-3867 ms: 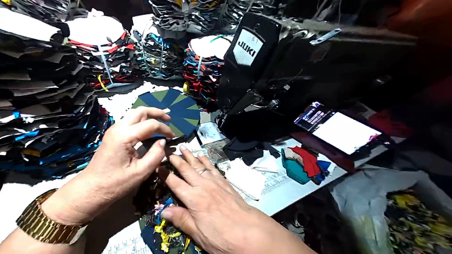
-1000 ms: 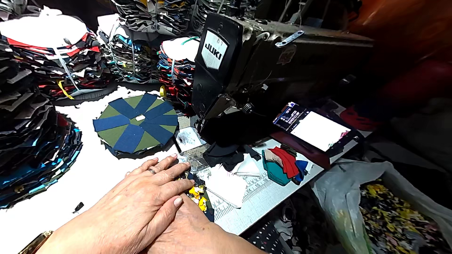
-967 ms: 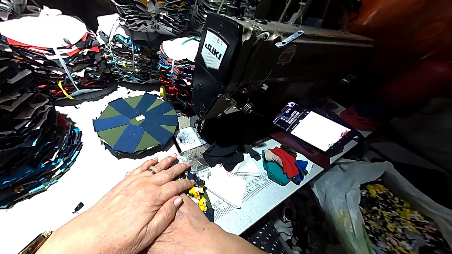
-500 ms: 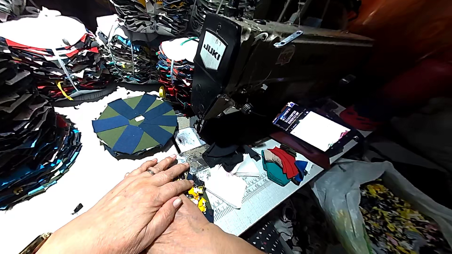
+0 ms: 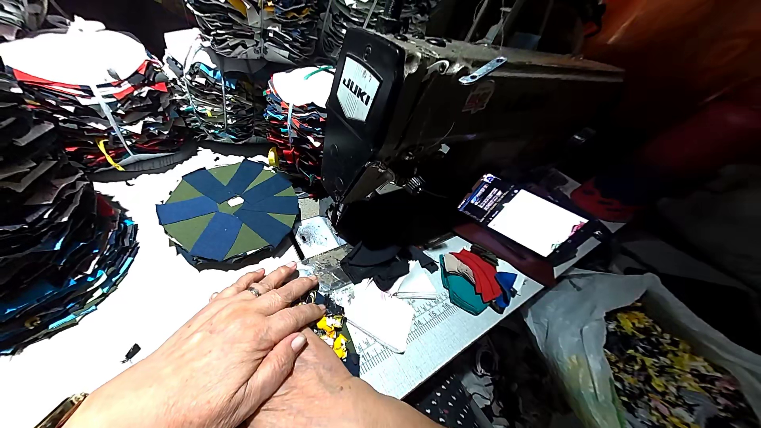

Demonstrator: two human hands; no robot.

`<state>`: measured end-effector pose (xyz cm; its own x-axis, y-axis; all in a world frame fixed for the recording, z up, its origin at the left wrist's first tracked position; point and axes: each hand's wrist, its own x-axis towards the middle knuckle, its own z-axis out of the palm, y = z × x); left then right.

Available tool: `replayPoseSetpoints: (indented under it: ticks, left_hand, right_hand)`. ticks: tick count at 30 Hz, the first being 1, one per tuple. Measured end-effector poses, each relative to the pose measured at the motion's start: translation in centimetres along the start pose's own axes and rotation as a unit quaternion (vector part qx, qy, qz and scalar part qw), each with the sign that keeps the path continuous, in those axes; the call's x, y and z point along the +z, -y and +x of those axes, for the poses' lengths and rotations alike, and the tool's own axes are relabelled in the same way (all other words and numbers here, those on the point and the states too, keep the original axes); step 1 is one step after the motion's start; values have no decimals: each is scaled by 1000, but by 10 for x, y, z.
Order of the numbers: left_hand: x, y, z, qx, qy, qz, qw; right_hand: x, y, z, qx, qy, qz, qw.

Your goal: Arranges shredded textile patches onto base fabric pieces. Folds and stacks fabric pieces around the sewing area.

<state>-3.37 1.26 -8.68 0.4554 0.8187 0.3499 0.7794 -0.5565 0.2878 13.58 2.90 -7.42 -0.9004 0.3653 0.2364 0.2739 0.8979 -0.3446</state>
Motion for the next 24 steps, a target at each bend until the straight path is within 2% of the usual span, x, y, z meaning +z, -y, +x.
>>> replayPoseSetpoints:
  ticks: [4,7,8,10,12,16,19,24]
  left_hand:
    - [-11,-3,2,-9,-37,-68,997]
    - [-34,-9,2,-21,-120,-118,985]
    - [-39,-8,1,-25,-152,-134,979]
    - [-44,-8,2,-36,-207,-170,963]
    - [-46,-7,2,-52,-251,-211,943]
    - [-48,-4,2,-75,-291,-297,906]
    - [-49,-8,2,-102,-308,-334,885]
    - [-50,-5,3,-99,-336,-348,869]
  right_hand:
    - [1,-1,1,-13,-21,-18,1000]
    - [-4,-6,3,-22,-3,99,995]
    - [-9,-8,3,-26,-8,150,988]
    - [-26,-15,-3,-38,-52,179,982]
    - [-50,-29,-11,-26,-96,143,985]
    - [-78,-61,-28,67,-160,109,979]
    - [-69,-68,-37,104,-154,68,980]
    - [-31,-56,-28,37,-103,-30,994]
